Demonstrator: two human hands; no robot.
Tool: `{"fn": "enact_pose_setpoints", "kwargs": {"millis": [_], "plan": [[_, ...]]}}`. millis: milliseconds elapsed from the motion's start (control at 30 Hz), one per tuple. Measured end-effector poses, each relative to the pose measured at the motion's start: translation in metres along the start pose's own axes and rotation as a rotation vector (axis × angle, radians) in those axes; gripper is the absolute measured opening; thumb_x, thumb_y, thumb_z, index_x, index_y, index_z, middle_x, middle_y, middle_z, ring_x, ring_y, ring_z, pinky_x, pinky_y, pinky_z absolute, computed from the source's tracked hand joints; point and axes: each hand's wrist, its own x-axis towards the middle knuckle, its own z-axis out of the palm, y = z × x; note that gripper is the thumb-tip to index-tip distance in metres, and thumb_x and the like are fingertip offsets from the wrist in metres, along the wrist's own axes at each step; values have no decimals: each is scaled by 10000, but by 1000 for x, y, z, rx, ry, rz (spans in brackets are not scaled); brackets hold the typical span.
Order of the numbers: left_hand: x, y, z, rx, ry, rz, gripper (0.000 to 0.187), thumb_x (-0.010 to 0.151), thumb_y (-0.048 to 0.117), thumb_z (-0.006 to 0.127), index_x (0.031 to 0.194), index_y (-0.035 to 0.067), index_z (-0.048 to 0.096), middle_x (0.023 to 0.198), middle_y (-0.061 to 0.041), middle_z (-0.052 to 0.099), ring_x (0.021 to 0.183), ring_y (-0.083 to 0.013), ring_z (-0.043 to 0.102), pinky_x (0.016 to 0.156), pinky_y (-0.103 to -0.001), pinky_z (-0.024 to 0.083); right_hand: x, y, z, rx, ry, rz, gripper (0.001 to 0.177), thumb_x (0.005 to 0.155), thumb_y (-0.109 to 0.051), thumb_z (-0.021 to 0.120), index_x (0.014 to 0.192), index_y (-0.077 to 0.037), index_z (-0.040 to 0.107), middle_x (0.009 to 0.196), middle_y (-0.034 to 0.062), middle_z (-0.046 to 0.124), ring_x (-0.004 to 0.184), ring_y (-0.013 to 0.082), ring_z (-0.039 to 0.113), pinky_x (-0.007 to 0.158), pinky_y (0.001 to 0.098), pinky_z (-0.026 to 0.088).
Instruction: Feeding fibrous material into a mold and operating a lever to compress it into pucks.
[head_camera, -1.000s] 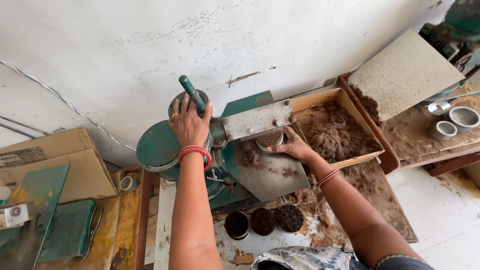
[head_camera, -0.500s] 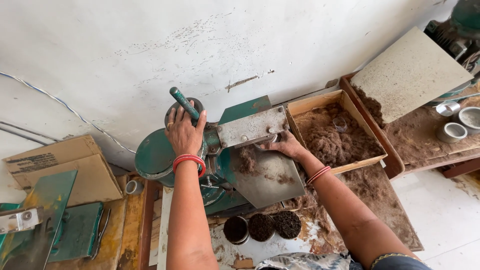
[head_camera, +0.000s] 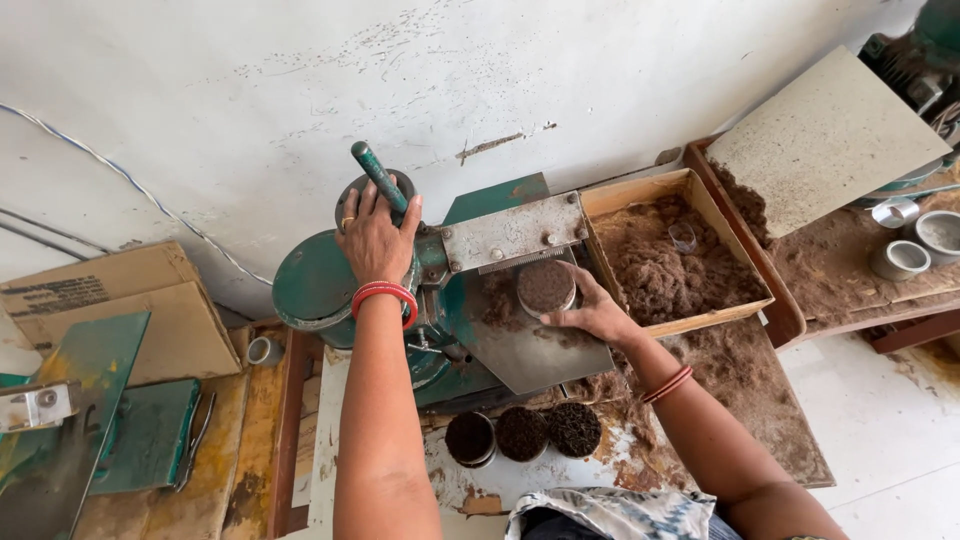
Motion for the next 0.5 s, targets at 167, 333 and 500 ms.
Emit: {"fn": "enact_pose_setpoints", "kwargs": {"millis": [167, 333, 500], "plan": [[0, -2, 2, 8, -2, 3, 570, 939, 664, 544, 1365, 301, 650, 1533, 67, 492, 1449, -324, 373, 1112, -682, 281, 33, 28, -7, 26, 79, 63, 1228, 565, -314, 954, 1569, -71, 289, 1579, 145, 417, 1406, 274, 456, 1149, 395, 424], [1, -1, 2, 13, -1, 19, 567, 940, 664, 551, 1358, 296, 655, 1537, 70, 489, 1445, -328, 373, 1108, -686, 282, 55, 33, -12, -26, 102, 86, 1244, 600, -291, 969, 1565, -23, 231, 1581, 144, 379, 1413, 264, 432, 1143, 378, 417], [2, 1, 0, 13, -2, 8, 557, 932, 644, 566, 1360, 299, 655, 1530, 72, 502, 1445, -318, 381, 1124, -669, 285, 65, 22, -14, 113, 52, 85, 1095, 621, -225, 924, 1513, 1, 331, 1470, 173, 526, 1244, 271, 607, 1038, 373, 538]]}}
